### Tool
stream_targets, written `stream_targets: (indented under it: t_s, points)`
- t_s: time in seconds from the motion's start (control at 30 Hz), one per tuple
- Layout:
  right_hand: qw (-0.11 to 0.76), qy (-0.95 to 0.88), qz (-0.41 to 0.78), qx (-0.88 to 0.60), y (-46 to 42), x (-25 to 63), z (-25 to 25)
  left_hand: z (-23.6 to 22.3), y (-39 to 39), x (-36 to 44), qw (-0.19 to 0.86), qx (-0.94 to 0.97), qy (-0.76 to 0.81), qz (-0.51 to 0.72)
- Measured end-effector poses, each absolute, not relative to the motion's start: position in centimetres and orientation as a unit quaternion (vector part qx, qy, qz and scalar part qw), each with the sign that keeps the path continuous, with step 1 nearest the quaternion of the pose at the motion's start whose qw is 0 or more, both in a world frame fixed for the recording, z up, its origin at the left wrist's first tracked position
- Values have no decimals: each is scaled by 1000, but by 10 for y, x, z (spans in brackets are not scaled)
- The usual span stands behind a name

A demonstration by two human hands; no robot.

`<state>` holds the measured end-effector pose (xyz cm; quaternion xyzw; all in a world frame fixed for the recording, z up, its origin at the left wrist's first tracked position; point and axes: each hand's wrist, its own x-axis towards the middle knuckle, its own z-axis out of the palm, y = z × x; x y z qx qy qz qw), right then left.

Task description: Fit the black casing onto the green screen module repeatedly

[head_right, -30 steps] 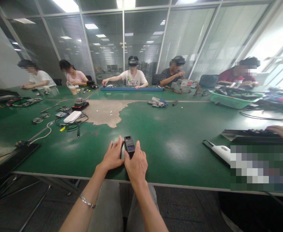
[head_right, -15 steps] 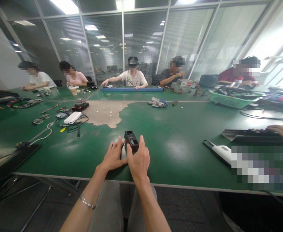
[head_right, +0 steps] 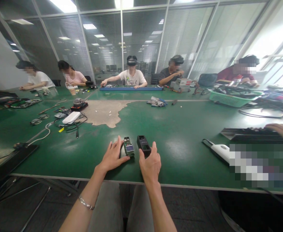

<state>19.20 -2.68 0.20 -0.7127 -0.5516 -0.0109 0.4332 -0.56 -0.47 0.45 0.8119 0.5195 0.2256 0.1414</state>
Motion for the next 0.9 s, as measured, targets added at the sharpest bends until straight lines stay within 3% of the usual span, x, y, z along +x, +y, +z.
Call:
stream_targets:
  t_s: [0.27,0.9]
  points:
    - [386,-583,-23,-715,-30,189,-3,4,-4,-5,143,812,522,218]
    - [406,-613,-48,-677,-29,193,-8,7,-6,-3,118,822,526,183]
